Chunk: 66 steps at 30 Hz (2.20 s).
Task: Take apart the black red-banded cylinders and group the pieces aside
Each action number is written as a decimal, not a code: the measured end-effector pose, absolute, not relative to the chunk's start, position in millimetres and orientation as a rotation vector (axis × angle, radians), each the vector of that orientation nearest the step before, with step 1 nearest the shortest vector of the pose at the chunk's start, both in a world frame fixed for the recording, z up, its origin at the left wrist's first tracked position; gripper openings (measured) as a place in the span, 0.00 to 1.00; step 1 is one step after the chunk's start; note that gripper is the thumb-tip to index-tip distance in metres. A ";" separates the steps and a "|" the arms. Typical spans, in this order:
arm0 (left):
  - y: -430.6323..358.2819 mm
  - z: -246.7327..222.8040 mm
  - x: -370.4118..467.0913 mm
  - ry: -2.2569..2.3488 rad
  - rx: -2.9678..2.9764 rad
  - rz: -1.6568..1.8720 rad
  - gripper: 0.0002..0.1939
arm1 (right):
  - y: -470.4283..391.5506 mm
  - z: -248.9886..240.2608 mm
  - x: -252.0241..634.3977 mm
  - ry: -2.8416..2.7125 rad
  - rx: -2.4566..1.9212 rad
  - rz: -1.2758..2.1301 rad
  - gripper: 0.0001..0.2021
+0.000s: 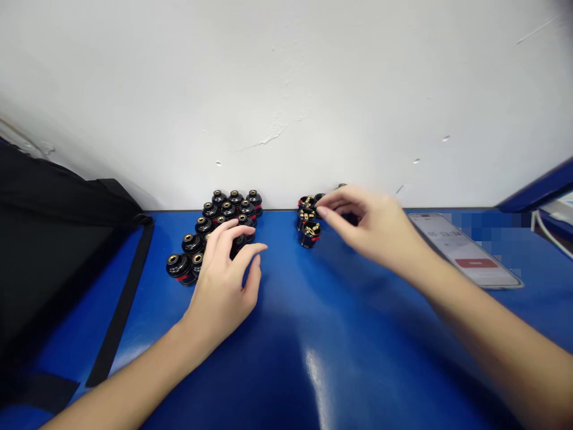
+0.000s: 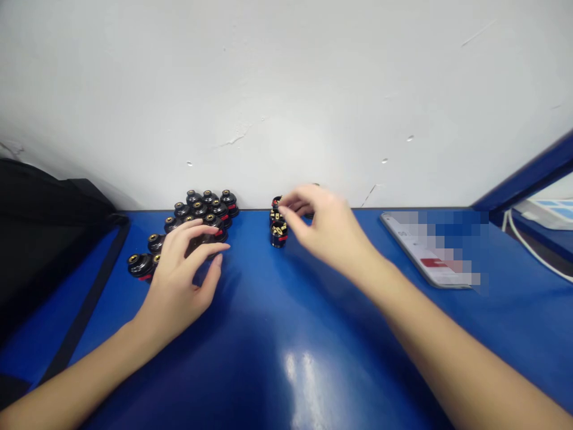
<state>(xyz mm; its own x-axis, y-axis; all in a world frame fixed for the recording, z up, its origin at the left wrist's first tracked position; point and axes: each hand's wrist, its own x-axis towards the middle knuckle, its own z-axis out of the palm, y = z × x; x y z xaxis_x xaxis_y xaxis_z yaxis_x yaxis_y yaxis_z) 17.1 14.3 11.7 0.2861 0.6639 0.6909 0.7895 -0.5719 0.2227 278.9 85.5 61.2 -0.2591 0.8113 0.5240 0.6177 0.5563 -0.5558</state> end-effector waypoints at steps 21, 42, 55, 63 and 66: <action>17.5 4.1 18.8 -1.425 -2.506 -1.322 0.17 | 29.0 3.7 258.9 -2.189 -0.967 0.616 0.10; 11.1 -1.0 26.9 -1.669 -2.996 -1.271 0.12 | 28.4 -3.2 252.6 -1.841 -0.913 1.263 0.11; 6.9 5.4 27.9 -1.785 -3.160 -1.212 0.13 | 26.6 -2.0 252.4 -1.723 -0.931 1.452 0.17; 4.3 7.7 31.2 -1.813 -3.120 -1.328 0.09 | 26.2 -3.4 253.3 -1.758 -0.841 1.518 0.14; 2.3 7.6 32.6 -1.839 -3.110 -1.410 0.10 | 26.2 -4.0 254.0 -1.835 -0.828 1.436 0.13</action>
